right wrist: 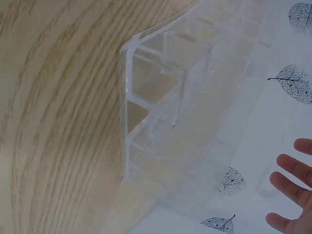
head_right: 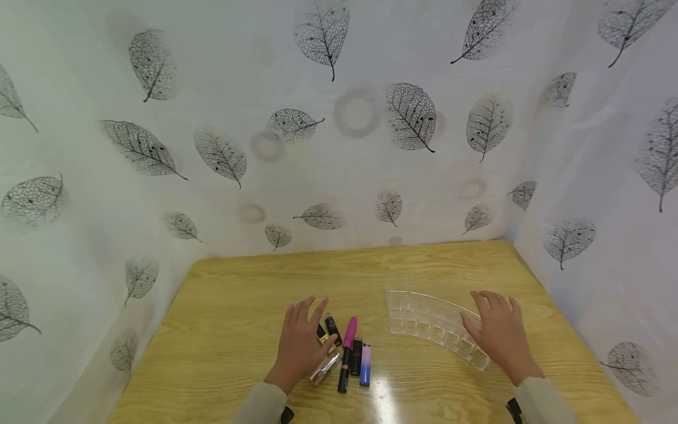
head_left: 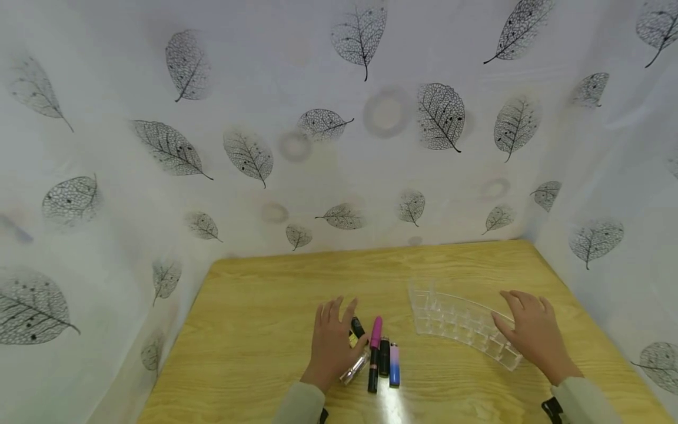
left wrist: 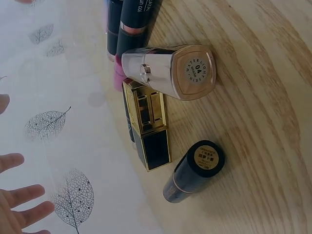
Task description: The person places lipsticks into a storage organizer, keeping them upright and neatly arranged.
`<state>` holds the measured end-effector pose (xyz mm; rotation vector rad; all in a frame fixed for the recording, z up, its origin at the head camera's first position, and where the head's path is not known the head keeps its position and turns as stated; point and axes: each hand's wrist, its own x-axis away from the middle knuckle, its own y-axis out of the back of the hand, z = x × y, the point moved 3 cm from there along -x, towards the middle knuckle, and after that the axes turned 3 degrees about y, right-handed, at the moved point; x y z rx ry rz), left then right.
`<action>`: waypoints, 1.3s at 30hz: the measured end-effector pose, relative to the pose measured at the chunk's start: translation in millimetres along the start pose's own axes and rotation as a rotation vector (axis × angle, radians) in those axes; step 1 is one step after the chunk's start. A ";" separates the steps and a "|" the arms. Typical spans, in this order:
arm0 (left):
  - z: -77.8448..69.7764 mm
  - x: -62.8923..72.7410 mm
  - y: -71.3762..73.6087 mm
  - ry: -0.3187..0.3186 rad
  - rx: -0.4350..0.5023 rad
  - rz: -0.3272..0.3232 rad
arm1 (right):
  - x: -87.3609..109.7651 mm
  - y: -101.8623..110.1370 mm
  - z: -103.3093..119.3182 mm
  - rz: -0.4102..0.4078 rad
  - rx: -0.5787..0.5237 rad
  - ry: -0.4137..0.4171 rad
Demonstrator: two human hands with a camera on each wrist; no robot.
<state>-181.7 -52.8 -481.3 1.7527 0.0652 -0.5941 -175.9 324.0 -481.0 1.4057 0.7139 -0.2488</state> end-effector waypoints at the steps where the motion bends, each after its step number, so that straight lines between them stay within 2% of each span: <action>1: 0.4 0.4 -0.8 0.000 0.001 -0.002 | 0.6 -0.8 -2.8 -0.003 0.008 0.003; 6: 2.4 2.5 -4.8 -0.001 0.012 -0.020 | 5.7 -5.7 -18.8 0.001 0.023 -0.003; 16: 7.2 6.0 -8.5 0.021 -0.026 -0.035 | 17.3 -16.0 -53.6 0.005 0.062 0.019; 22: 10.8 6.3 -9.1 0.026 -0.034 -0.036 | 21.2 -19.7 -68.8 0.102 0.069 -0.008; 25: 12.8 6.7 -9.2 0.036 -0.039 -0.022 | 21.1 -20.8 -72.4 0.139 0.058 0.000; 29: 15.5 7.4 -9.7 0.053 -0.035 -0.004 | 18.8 -22.7 -74.3 0.133 0.051 0.057; 39: 18.6 10.5 -11.6 0.064 -0.016 -0.024 | 14.0 -30.1 -71.6 0.174 0.010 0.097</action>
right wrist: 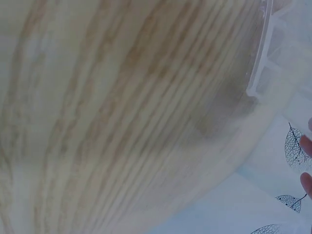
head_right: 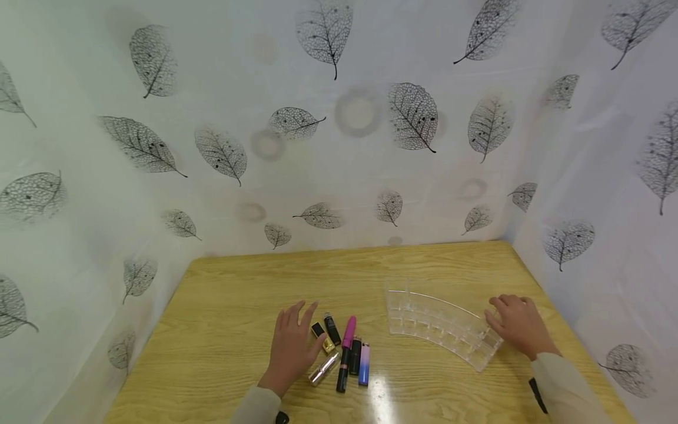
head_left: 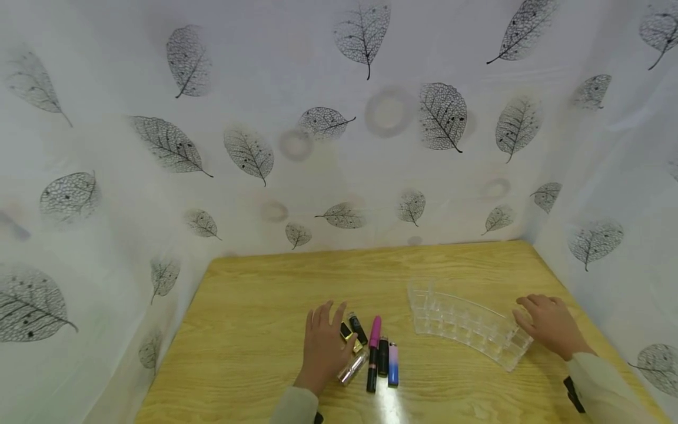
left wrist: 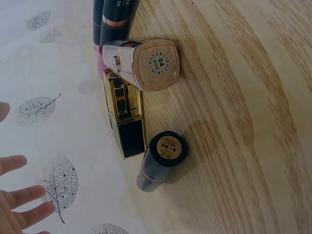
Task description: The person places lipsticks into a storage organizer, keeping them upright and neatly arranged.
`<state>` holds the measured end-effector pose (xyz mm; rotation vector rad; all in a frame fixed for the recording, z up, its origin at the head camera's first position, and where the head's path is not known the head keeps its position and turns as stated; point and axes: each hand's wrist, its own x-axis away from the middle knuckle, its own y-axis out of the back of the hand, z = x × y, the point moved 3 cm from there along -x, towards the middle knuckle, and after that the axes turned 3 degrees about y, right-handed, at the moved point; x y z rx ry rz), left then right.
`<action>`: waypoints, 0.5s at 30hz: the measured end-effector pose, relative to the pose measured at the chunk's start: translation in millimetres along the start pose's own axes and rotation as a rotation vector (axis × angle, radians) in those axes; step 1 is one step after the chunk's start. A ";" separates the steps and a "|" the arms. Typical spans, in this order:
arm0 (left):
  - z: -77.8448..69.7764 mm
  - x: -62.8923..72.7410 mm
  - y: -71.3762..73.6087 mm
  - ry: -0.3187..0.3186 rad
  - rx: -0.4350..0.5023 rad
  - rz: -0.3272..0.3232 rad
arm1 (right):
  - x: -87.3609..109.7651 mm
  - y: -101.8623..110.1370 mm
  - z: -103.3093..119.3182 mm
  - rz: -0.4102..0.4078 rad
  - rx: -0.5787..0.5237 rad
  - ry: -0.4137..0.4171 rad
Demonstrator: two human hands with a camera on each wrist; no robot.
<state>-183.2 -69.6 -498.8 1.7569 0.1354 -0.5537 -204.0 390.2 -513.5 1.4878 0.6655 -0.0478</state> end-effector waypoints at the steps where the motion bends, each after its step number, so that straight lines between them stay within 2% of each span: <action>1: 0.3 0.1 -0.1 0.001 0.003 -0.003 | -1.1 -1.5 0.2 -0.007 -0.003 0.008; 8: 1.2 1.5 0.8 -0.008 -0.005 -0.042 | -7.2 -10.5 1.8 -0.035 0.025 0.092; 15: 2.3 3.3 -0.8 -0.002 -0.010 -0.057 | -6.3 -12.7 2.4 -0.026 0.018 0.092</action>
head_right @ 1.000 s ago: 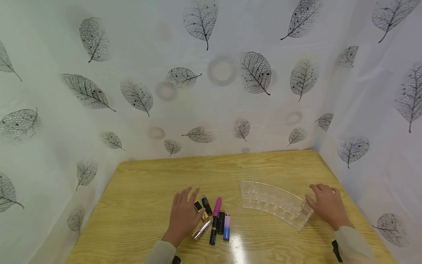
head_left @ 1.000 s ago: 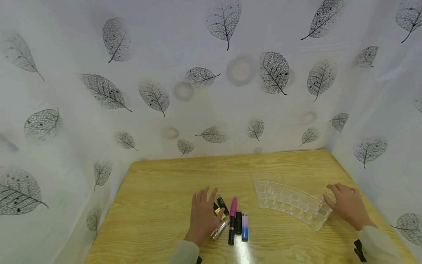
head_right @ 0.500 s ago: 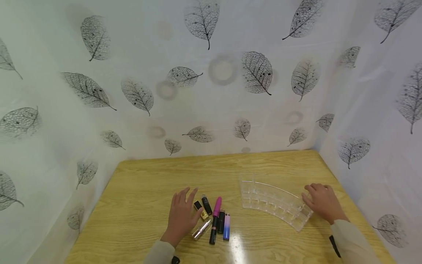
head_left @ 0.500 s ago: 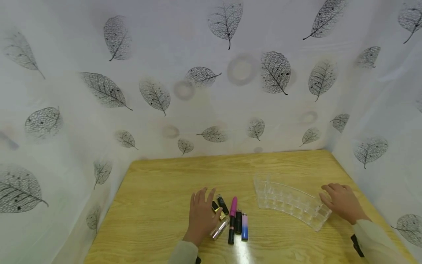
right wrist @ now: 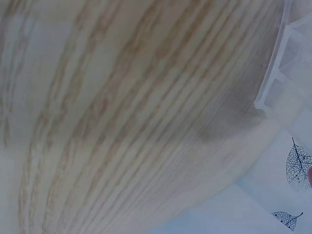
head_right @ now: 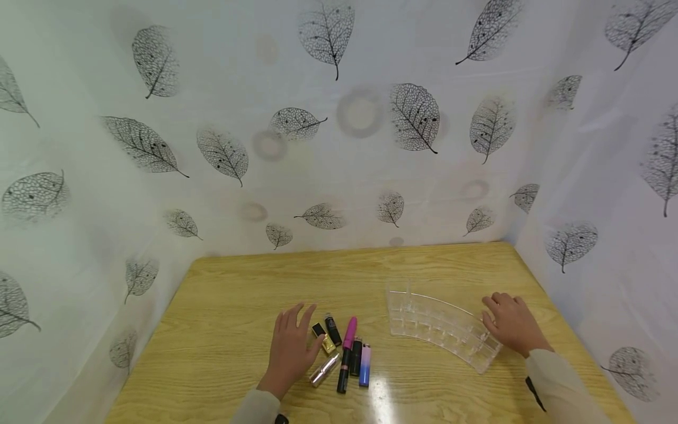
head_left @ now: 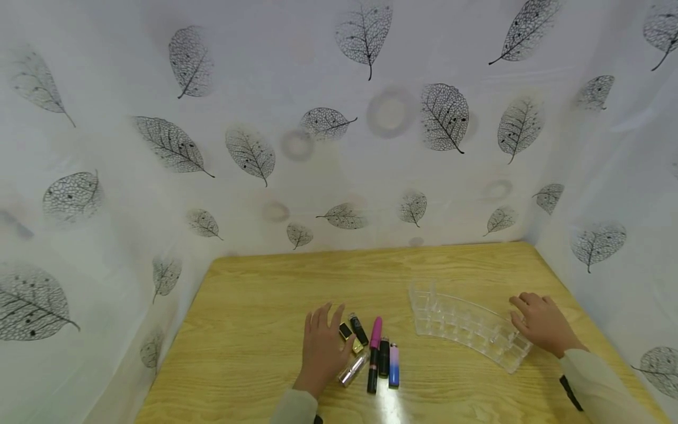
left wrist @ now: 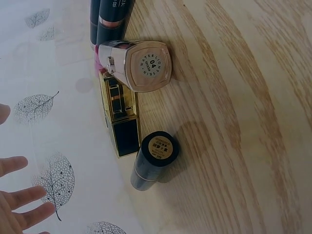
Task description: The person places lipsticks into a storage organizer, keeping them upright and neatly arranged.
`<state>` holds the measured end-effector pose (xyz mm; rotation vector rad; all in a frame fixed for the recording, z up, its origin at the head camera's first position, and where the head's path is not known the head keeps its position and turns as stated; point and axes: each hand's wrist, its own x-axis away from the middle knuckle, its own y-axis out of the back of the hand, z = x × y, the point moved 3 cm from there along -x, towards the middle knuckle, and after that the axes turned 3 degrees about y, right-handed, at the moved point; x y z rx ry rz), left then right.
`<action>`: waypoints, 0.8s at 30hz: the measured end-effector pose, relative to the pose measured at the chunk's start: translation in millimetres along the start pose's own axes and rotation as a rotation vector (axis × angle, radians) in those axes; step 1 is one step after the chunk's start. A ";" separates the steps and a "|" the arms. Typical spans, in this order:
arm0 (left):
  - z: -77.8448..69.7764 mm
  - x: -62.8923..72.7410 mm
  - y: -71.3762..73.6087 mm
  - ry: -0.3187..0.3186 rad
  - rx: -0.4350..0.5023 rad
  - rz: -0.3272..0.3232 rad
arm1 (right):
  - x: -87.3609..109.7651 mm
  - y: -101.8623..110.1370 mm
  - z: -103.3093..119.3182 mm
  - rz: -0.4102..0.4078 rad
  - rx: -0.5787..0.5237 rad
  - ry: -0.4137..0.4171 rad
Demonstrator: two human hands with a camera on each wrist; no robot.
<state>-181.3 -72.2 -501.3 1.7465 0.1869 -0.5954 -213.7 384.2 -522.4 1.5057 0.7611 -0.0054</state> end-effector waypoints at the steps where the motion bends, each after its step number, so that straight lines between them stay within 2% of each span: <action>1: 0.1 0.5 -0.6 0.003 0.003 0.003 | 0.3 -0.2 0.1 -0.001 -0.003 0.000; 6: 0.9 3.6 -3.7 0.006 0.013 0.013 | 1.0 -1.3 0.2 -0.005 0.004 0.010; 14: 4.1 9.6 -4.4 -0.009 -0.009 -0.011 | 1.3 -2.4 -0.9 0.007 0.000 0.002; 21: 10.2 13.3 -10.5 0.001 0.009 0.082 | 2.0 -2.8 -0.4 0.026 -0.013 -0.010; 24: 13.5 14.5 -14.6 -0.008 0.011 0.097 | 1.2 -1.5 -0.3 0.042 -0.016 -0.014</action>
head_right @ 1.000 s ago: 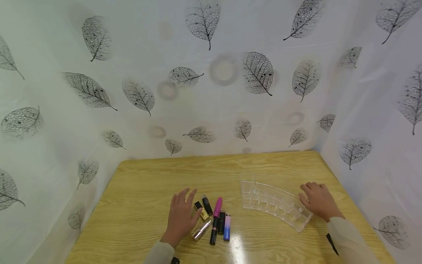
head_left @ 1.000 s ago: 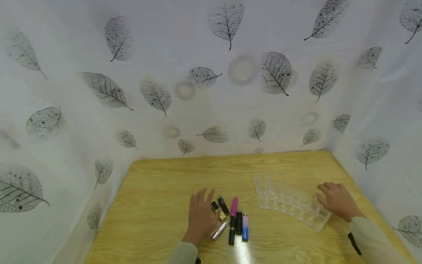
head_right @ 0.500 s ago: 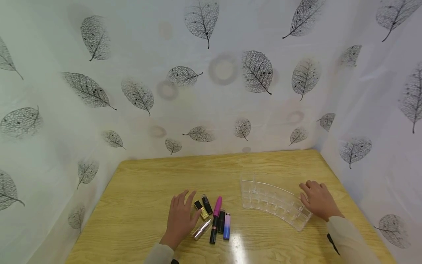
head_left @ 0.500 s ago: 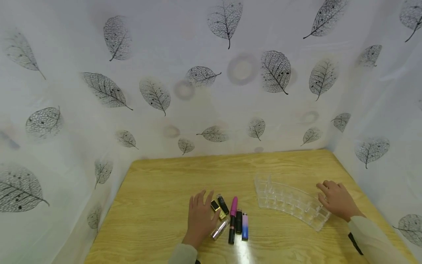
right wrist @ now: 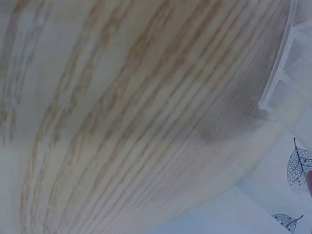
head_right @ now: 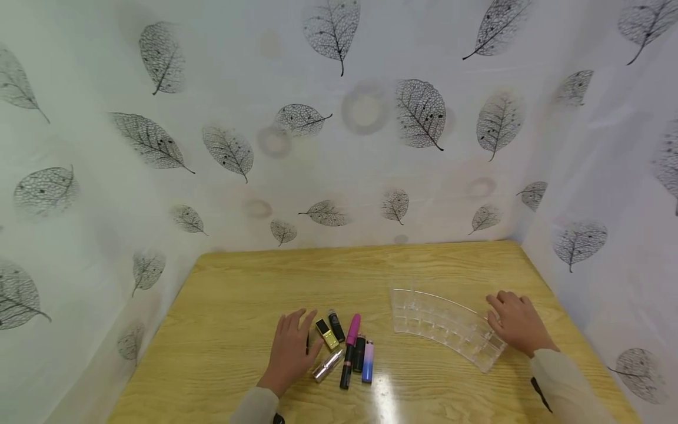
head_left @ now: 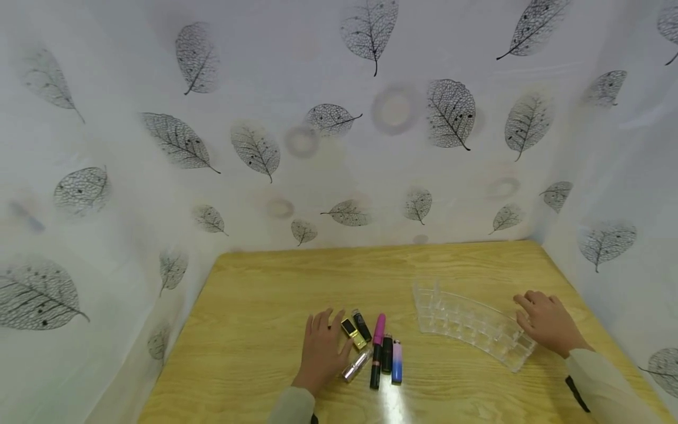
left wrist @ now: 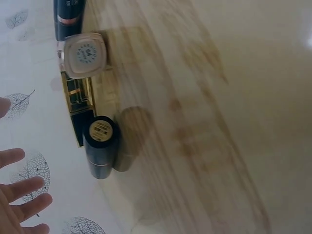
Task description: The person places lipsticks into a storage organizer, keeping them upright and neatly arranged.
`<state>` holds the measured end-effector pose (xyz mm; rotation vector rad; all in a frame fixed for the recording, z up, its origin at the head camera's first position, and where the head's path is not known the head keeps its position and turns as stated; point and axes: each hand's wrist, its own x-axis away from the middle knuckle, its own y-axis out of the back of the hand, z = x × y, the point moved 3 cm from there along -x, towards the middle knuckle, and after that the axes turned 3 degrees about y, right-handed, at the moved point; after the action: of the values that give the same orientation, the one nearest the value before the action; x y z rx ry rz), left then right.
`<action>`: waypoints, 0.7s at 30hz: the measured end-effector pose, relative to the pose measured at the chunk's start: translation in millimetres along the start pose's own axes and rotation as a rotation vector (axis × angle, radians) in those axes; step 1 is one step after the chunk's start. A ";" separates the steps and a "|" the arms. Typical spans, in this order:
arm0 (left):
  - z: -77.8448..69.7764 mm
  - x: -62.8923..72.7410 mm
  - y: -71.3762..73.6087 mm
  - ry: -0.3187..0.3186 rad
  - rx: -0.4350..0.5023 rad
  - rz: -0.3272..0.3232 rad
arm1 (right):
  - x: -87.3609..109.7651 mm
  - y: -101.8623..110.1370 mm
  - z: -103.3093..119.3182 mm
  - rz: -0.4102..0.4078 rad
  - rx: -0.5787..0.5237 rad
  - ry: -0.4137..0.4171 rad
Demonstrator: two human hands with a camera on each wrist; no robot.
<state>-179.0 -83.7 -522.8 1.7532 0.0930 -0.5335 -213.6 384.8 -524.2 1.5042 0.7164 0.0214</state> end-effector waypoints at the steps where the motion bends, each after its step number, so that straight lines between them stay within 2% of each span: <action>1: 1.2 0.4 -1.2 -0.004 0.000 -0.004 | -0.3 0.6 0.3 0.006 0.002 -0.001; 6: 6.9 2.6 -5.7 -0.010 0.005 -0.015 | -0.8 2.8 1.1 0.014 -0.004 0.004; 12: 9.2 3.3 -5.5 0.049 0.058 0.073 | 0.8 -0.4 -1.9 -0.011 -0.005 0.016; 21: 15.3 4.5 -12.1 0.083 0.034 0.141 | -0.5 -0.4 -0.6 -0.010 -0.008 0.006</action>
<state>-183.7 -96.0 -537.9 1.7997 0.0189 -0.3618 -214.4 385.1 -524.3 1.4933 0.7279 0.0212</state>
